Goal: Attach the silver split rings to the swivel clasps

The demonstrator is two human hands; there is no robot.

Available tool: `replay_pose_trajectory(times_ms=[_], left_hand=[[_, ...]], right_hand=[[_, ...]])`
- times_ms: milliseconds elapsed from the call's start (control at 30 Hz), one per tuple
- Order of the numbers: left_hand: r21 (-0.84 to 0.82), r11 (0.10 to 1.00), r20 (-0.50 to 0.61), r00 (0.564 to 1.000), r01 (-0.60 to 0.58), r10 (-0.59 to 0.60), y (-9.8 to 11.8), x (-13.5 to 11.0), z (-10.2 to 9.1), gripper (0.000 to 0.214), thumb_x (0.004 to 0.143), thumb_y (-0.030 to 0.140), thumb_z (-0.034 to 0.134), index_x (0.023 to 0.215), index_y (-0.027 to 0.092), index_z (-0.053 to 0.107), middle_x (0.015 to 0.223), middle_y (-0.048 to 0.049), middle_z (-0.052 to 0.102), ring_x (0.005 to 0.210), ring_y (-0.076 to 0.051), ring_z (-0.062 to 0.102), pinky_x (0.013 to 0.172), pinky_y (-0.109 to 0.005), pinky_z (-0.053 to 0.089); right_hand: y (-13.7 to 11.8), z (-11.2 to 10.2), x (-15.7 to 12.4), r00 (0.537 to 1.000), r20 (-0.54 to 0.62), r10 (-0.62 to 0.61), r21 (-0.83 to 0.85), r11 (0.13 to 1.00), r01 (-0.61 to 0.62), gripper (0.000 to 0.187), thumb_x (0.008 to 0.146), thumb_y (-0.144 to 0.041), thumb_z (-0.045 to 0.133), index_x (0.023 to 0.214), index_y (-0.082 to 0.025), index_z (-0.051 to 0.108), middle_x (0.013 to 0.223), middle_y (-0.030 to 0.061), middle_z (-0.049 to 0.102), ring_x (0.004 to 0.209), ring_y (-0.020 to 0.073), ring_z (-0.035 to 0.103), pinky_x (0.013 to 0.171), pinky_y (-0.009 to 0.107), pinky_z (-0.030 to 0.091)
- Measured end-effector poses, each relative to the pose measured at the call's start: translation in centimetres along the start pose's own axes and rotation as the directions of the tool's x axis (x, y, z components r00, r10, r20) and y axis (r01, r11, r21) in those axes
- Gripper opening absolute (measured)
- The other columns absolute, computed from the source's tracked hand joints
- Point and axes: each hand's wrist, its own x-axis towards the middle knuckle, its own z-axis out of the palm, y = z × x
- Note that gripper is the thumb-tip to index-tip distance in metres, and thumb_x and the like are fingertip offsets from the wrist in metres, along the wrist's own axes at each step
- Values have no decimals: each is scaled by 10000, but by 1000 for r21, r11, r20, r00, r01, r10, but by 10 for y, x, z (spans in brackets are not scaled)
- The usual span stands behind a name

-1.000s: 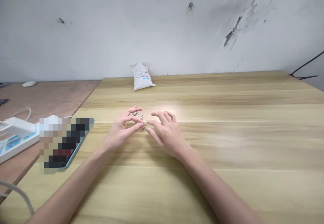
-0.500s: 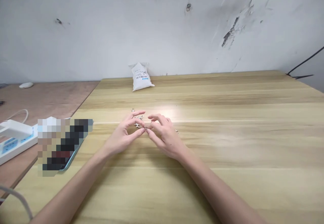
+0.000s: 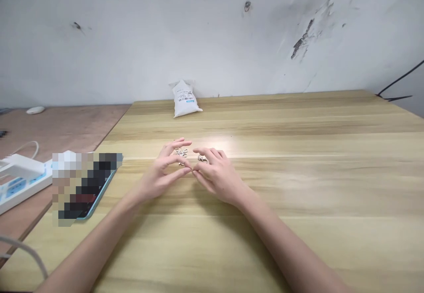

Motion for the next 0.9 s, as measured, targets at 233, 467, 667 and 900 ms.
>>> replay_pose_trajectory(times_ms=[233, 467, 667, 900], left_hand=[[1, 1000, 47, 999, -5, 5, -11, 1, -4, 132, 948, 271, 537, 914, 239, 660, 1439, -48, 483, 1433, -258, 313, 1155, -516, 322], [298, 943, 114, 987, -146, 116, -15, 0, 0, 108, 921, 307, 594, 959, 233, 662, 1407, -74, 514, 1388, -272, 363, 1121, -509, 350], [355, 912, 75, 979, -204, 190, -15, 1, -2, 160, 943, 265, 558, 857, 224, 687, 1368, -71, 556, 1365, -276, 396, 1088, -495, 375], [283, 934, 149, 972, -217, 181, -11, -2, -11, 135, 946, 225, 545, 866, 199, 650, 1467, -80, 459, 1426, -281, 316, 1122, -512, 356]], right_hand=[[4, 1, -1, 999, -38, 11, -37, 999, -12, 195, 976, -230, 486, 908, -199, 666, 1275, 125, 578, 1101, 238, 565, 921, 436, 441], [6, 6, -1, 996, -51, -68, -214, 975, 56, 213, 947, -218, 532, 789, -196, 673, 1254, 97, 616, 1070, 219, 570, 1017, 445, 384], [2, 6, -1, 991, 3, -135, -330, 935, 128, 245, 951, -207, 530, 743, -186, 659, 1297, 102, 607, 1134, 217, 570, 1084, 470, 334], [-1, 12, -2, 984, -42, -174, -250, 955, 158, 215, 947, -170, 533, 774, -189, 659, 1316, 102, 603, 1229, 232, 535, 1122, 509, 294]])
